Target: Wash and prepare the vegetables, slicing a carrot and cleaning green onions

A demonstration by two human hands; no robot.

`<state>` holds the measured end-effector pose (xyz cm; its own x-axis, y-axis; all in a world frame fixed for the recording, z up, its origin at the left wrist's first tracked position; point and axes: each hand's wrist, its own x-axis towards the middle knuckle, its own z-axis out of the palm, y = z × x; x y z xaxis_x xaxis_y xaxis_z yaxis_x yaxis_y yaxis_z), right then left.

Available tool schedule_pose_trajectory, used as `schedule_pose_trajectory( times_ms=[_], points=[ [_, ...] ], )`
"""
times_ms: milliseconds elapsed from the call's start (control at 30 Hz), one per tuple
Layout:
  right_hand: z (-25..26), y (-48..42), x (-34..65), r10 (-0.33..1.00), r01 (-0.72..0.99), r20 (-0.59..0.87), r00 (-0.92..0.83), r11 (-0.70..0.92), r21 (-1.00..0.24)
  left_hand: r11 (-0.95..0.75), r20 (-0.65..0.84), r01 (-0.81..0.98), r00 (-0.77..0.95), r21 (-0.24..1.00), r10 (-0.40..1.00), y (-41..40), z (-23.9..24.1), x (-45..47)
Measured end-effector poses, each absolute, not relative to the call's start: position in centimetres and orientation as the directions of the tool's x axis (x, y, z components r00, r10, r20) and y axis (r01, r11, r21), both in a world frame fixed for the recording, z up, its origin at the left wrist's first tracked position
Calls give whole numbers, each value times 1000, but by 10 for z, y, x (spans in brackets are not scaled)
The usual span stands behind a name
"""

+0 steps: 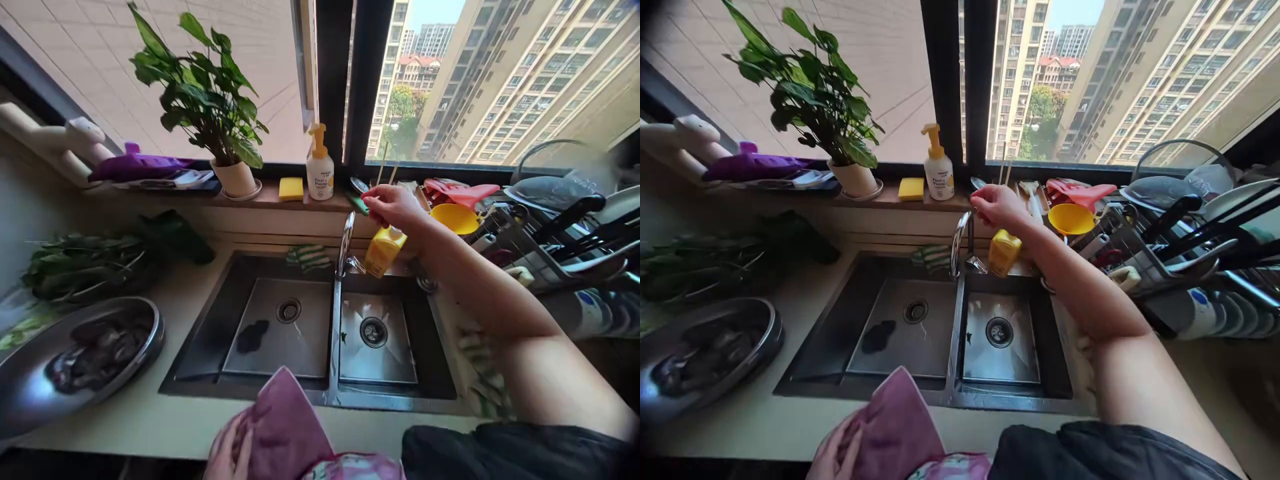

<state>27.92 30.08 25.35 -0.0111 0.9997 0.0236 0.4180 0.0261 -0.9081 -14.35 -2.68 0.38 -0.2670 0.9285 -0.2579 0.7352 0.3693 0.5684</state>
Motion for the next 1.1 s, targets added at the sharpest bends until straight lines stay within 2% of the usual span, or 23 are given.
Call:
schedule_pose_trajectory(
  times_ms=[100,200,267,367,433,500,600,667,767,833,933,1000,1100],
  points=[
    [250,204,296,934,245,-192,-302,-119,-962,271,-191,822,-201,501,961,-21,-7,-141],
    [207,131,311,832,154,-359,-423,-325,-933,157,-137,891,-108,426,985,-19,-13,-129],
    [159,104,313,872,133,-401,-282,-378,-916,111,-142,923,-62,369,988,-21,-12,-120],
    [92,83,294,898,220,-428,-103,-399,-890,120,-204,932,-51,343,978,-21,-6,-112],
    [63,70,265,912,327,-387,-134,-328,-886,159,-217,916,-81,369,973,-16,4,-111],
    [47,54,226,923,391,-280,-263,-163,-906,194,-190,892,-125,407,974,-9,18,-109],
    [33,31,157,840,345,-134,-526,66,-936,222,-161,837,-162,500,974,0,38,-97],
    [24,22,113,797,404,-145,-586,133,-905,245,-174,770,-175,589,969,0,47,-83],
    [14,27,65,758,592,-277,-590,173,-788,285,-167,676,-236,679,957,-15,49,-70],
    [15,38,47,745,638,-300,-596,212,-741,289,-97,640,-317,712,943,-37,46,-75],
    [23,48,31,801,689,-230,-553,284,-667,344,3,618,-490,707,872,-85,43,-101],
    [22,43,21,831,762,-151,-535,398,-511,428,18,584,-605,690,796,-125,44,-124],
    [5,15,2,711,693,-62,-700,656,-298,535,-5,486,-737,690,676,-199,48,-151]
  ],
)
